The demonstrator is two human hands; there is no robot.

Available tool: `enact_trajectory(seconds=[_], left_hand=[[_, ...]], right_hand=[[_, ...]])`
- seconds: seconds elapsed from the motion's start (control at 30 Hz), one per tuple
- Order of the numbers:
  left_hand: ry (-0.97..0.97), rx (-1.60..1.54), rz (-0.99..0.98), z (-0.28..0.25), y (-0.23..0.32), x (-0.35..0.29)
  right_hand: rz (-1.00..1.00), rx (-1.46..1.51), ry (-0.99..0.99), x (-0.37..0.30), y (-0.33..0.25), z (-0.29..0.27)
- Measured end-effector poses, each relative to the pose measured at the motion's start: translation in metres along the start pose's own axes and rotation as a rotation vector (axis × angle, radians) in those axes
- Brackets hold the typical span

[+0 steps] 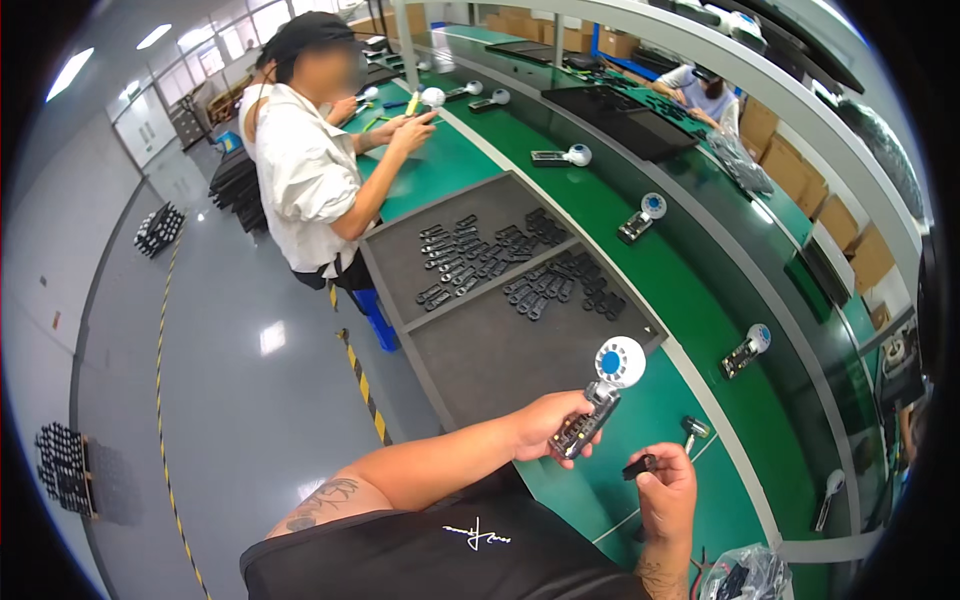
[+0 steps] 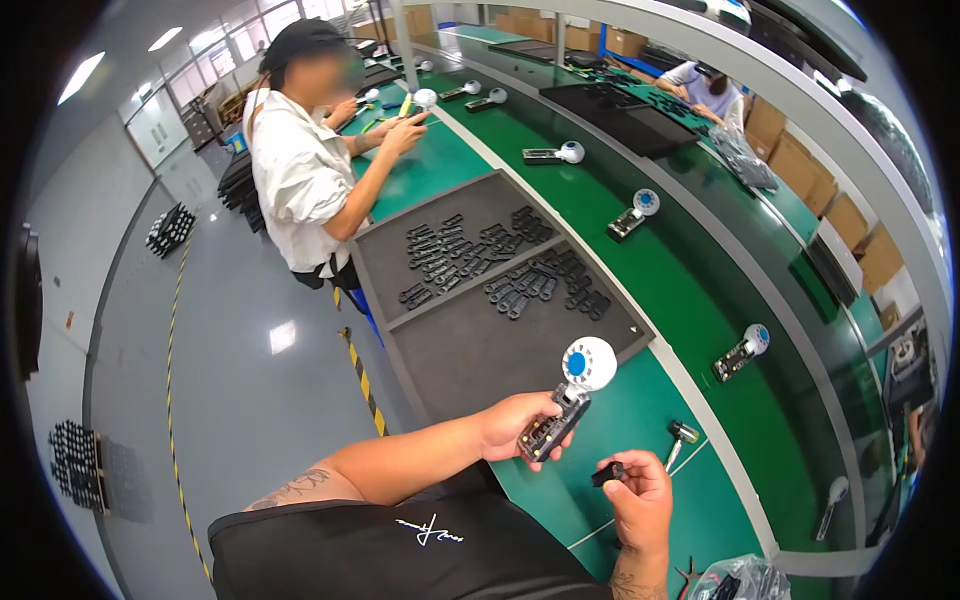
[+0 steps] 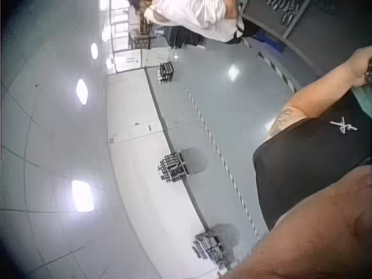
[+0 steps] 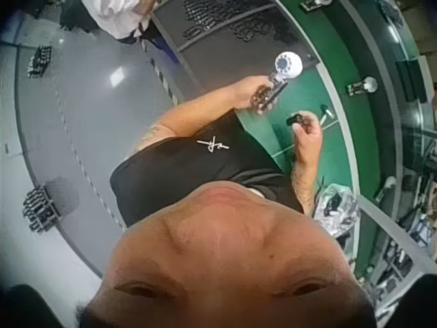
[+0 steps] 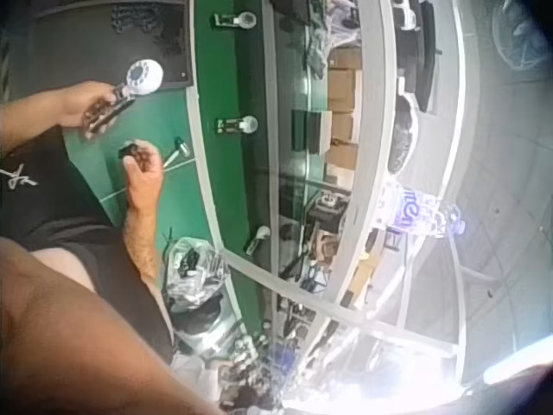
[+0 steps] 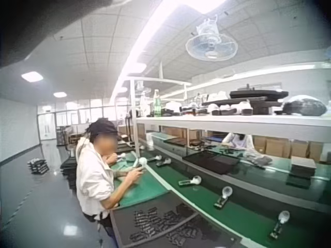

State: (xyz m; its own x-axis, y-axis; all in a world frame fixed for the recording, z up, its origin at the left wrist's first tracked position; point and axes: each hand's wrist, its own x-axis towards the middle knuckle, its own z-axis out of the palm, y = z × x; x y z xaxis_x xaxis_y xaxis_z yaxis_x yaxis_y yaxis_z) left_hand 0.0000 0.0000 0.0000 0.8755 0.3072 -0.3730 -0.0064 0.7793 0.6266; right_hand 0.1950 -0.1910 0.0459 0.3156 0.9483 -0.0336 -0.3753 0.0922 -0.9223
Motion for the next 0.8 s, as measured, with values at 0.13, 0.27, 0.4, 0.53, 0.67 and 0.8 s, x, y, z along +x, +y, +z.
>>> enact_trajectory(seconds=[0.13, 0.27, 0.4, 0.53, 0.67, 0.8], left_hand=[[-0.088, -0.189, -0.108, -0.018, -0.001, -0.004], [-0.161, -0.173, -0.052, -0.020, 0.004, -0.005], [-0.143, -0.056, 0.084, 0.008, 0.017, -0.024], [-0.236, 0.222, 0.261, 0.017, 0.029, -0.026], [-0.187, 0.437, 0.342, 0.019, 0.025, -0.026], [-0.032, 0.732, 0.402, 0.040, 0.017, -0.027]], right_hand=[[0.041, -0.046, -0.005, -0.006, 0.005, 0.015], [0.007, 0.058, 0.002, -0.005, 0.005, 0.020], [-0.026, 0.099, 0.017, -0.004, 0.005, 0.028], [-0.090, 0.013, 0.110, 0.005, 0.011, 0.031], [-0.022, -0.123, 0.150, 0.016, -0.011, 0.055], [-0.052, -0.146, 0.185, 0.020, 0.003, 0.064]])
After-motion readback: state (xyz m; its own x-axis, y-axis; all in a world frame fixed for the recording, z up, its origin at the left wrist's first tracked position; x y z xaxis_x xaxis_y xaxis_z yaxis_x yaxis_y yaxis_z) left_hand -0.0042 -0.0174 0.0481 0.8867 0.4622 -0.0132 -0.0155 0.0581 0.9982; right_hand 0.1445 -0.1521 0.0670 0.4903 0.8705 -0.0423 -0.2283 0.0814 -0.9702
